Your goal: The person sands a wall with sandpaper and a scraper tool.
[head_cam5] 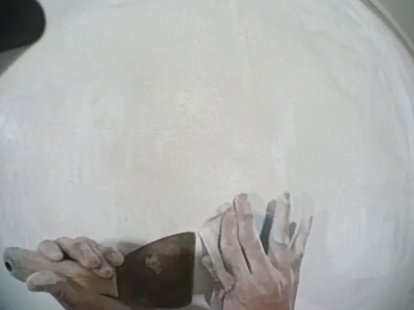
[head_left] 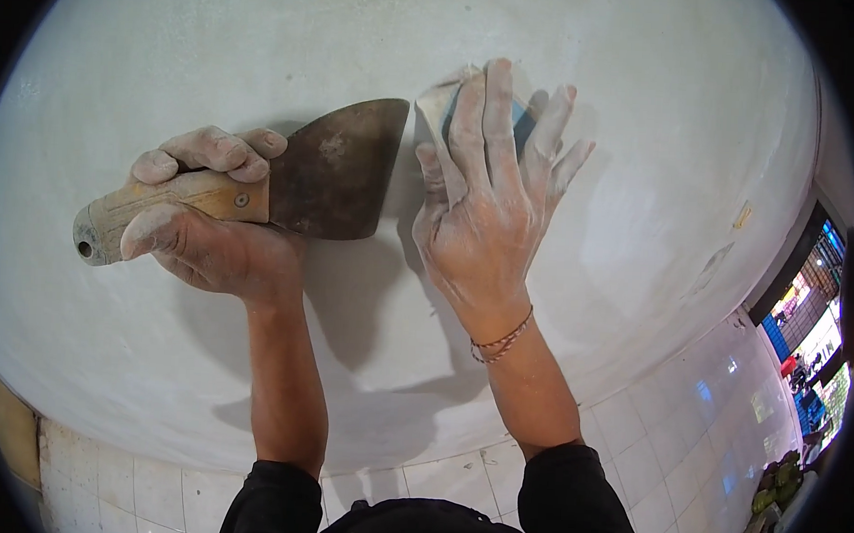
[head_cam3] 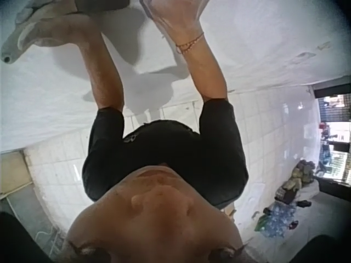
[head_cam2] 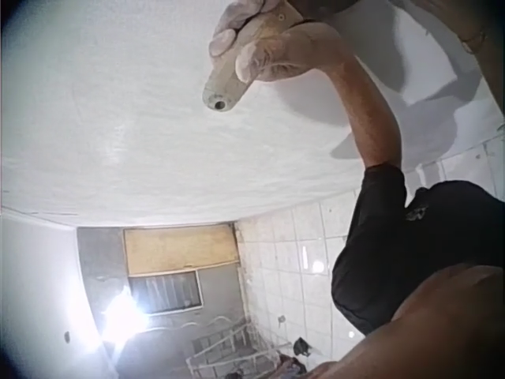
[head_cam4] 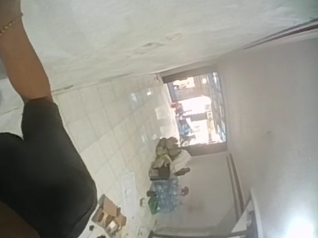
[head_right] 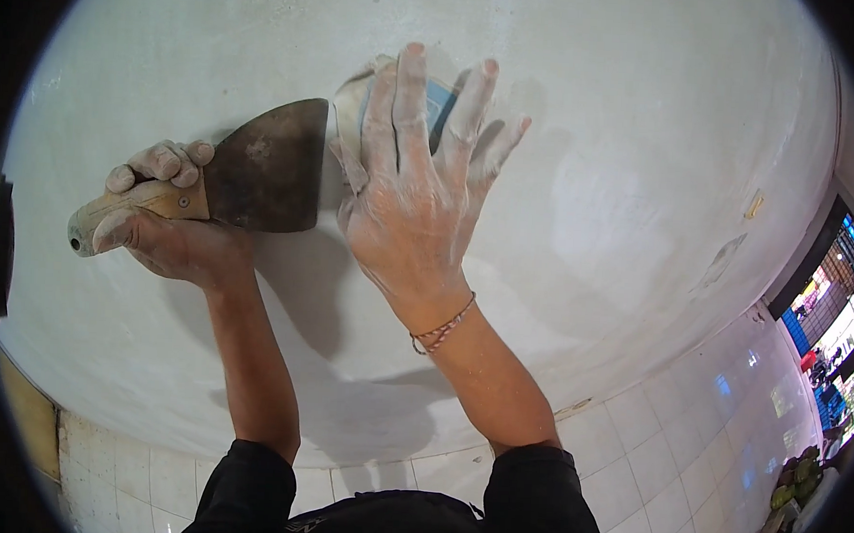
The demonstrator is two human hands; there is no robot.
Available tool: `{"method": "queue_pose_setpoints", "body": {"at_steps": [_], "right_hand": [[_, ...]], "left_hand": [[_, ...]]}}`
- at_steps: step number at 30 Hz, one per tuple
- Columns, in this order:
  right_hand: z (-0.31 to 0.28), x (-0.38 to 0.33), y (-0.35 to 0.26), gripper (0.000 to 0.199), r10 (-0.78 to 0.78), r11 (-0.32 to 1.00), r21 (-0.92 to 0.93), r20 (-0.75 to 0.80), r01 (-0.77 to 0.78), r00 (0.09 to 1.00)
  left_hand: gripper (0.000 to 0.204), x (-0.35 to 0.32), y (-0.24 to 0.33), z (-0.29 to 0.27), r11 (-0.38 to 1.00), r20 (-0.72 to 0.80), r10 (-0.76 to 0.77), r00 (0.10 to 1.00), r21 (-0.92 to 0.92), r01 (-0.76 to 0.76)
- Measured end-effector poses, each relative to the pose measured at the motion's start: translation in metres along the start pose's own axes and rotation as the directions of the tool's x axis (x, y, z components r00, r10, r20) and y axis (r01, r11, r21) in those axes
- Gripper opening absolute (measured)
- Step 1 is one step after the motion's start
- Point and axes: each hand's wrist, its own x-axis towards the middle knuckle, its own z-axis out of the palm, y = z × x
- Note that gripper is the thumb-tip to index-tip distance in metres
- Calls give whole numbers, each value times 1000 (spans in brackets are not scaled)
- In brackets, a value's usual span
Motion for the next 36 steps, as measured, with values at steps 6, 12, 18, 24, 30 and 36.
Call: {"method": "queue_pose_setpoints", "body": {"at_steps": [6,12,18,24,30,36], "right_hand": [[-5,-13,21,42,-13,998,-66,3,13,1000],[-11,5,13,41,-104,994,-35,12,104,995],[-7,-6,17,42,-58,998,-42,-33,57,998],[-1,-6,25,50,-88,995,47,20,87,996],[14,-113,-20,51,-63,983,184,187,28,980],[17,-10,-30,65,-219,974,80,73,214,973]], "left_hand": [[51,1,-3,2,996,58,51,997,-77,-46],[54,2,-4,2,994,2,37,999,-101,-37],[53,-1,0,9,996,-78,52,996,77,-46],[51,-1,-2,-1,996,-16,75,997,-55,-76],[49,-2,48,-56,996,-135,57,989,-54,-65],[52,4,50,-76,999,-252,32,967,5,-32]]}}
